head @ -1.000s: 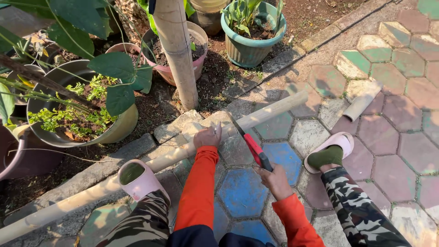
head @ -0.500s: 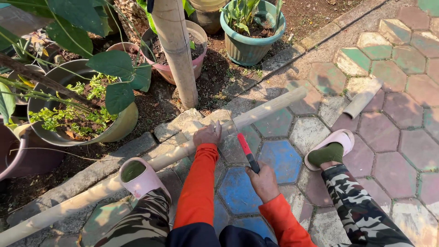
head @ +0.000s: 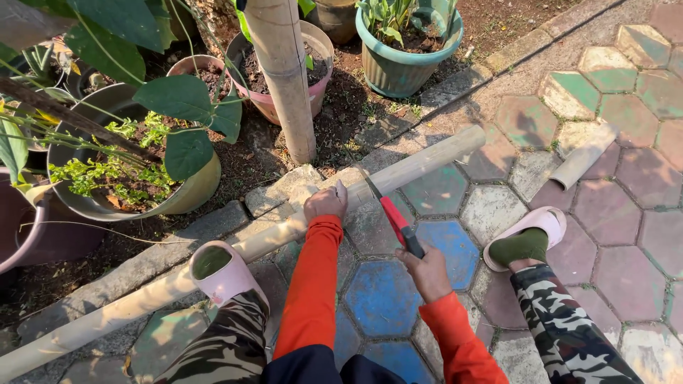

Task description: Sawing a long pole into smaller segments using a hand saw in a garden setting.

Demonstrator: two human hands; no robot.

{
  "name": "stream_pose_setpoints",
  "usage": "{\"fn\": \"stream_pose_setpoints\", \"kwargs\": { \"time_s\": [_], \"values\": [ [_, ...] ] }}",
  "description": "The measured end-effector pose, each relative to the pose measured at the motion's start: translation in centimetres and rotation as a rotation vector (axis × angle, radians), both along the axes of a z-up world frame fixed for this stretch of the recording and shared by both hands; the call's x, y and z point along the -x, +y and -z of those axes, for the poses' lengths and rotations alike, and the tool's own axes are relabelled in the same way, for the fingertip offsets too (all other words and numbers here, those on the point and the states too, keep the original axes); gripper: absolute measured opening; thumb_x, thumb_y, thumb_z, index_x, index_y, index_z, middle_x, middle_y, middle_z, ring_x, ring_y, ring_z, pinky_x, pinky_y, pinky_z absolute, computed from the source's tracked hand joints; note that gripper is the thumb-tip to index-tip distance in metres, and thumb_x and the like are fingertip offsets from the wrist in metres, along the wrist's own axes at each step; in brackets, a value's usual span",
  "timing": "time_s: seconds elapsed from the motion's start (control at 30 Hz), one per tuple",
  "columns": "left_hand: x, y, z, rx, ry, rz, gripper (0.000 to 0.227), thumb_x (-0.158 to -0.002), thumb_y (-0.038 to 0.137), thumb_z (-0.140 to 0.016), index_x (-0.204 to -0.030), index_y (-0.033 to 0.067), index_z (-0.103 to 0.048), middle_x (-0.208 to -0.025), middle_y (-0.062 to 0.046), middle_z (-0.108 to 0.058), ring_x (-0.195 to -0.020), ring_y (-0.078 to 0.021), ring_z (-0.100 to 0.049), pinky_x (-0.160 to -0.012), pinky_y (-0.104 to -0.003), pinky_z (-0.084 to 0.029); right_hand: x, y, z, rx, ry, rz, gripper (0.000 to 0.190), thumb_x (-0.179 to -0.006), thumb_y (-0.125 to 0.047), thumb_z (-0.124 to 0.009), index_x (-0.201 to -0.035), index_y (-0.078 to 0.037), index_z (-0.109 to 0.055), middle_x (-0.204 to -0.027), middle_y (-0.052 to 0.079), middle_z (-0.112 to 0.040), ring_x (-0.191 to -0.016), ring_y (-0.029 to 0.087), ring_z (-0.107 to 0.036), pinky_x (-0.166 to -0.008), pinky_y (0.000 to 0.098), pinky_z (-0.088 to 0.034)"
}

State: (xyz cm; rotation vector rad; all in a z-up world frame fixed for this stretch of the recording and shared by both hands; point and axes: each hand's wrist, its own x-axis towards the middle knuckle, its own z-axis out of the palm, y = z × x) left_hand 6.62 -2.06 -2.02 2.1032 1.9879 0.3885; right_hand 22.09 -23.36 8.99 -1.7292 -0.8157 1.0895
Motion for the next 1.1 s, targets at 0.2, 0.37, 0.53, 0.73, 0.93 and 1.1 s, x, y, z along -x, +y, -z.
{"fn": "stream_pose_setpoints", "kwargs": {
  "time_s": [0.2, 0.37, 0.53, 0.73, 0.93, 1.1],
  "values": [
    [0.3, -1.3, -0.1, 0.062, -0.019, 0.131, 0.056, -0.101, 0.047, -0.041, -0.077, 0.0085, -0.074, -0.063, -0.014, -0.071, -0.054, -0.0294, -0.068, -0.068, -0.047, -0.055, -3.1, -3.1, 5.4, 0.119, 0.21, 0.088, 0.027, -0.083, -0.018, -0.076, -0.072, -0.003, -0.056, -0.053, 0.0, -0.047, -0.044, 0.013, -0.039, -0.05, 0.0357, -0.039],
    [0.4, -1.9, 1.5, -0.203, -0.09, 0.107, 0.057, -0.1, 0.046, -0.042, -0.071, 0.0092, -0.074, -0.067, -0.014, -0.071, -0.063, -0.0329, -0.068, -0.07, -0.048, -0.055, -1.5, -0.8, -3.9, 0.155, 0.134, 0.042, 0.023, -0.083, -0.017, -0.075, -0.072, -0.006, -0.057, -0.054, -0.001, -0.045, -0.046, 0.012, -0.039, -0.048, 0.0334, -0.035],
    [0.6, -1.4, 0.5, -0.071, -0.077, 0.106, 0.059, -0.101, 0.046, -0.041, -0.072, 0.009, -0.076, -0.071, -0.014, -0.072, -0.068, -0.0328, -0.069, -0.074, -0.048, -0.054, -1.5, -2.5, 5.2, 0.121, 0.217, 0.111, 0.022, -0.085, -0.016, -0.072, -0.071, -0.011, -0.055, -0.051, -0.003, -0.043, -0.044, 0.011, -0.04, -0.046, 0.0328, -0.035],
    [0.5, -0.5, 1.1, -0.101, -0.049, 0.094, 0.057, -0.101, 0.044, -0.04, -0.077, 0.0091, -0.079, -0.075, -0.015, -0.075, -0.074, -0.033, -0.071, -0.079, -0.047, -0.055, 0.4, -2.7, 11.3, -0.068, 0.849, 0.238, 0.031, -0.09, -0.02, -0.07, -0.073, -0.005, -0.048, -0.051, -0.002, -0.036, -0.044, 0.016, -0.04, -0.052, 0.0352, -0.042],
    [0.0, 1.1, 2.3, -0.111, -0.014, 0.071, 0.057, -0.101, 0.042, -0.043, -0.072, 0.0071, -0.077, -0.076, -0.015, -0.074, -0.076, -0.0302, -0.072, -0.081, -0.042, -0.056, -0.2, -1.0, 8.5, -0.12, 0.926, 0.322, 0.025, -0.089, -0.022, -0.07, -0.08, -0.005, -0.053, -0.052, -0.003, -0.037, -0.045, 0.013, -0.038, -0.054, 0.0346, -0.042],
    [-0.1, -0.1, 1.2, -0.088, 0.026, 0.021, 0.055, -0.104, 0.045, -0.043, -0.079, 0.0102, -0.078, -0.078, -0.013, -0.075, -0.071, -0.0296, -0.072, -0.077, -0.042, -0.056, 0.0, -0.5, 6.4, 0.025, -0.029, 0.083, 0.022, -0.088, -0.023, -0.074, -0.082, -0.004, -0.065, -0.062, -0.003, -0.05, -0.057, 0.01, -0.043, -0.052, 0.0329, -0.034]
  ]
}}
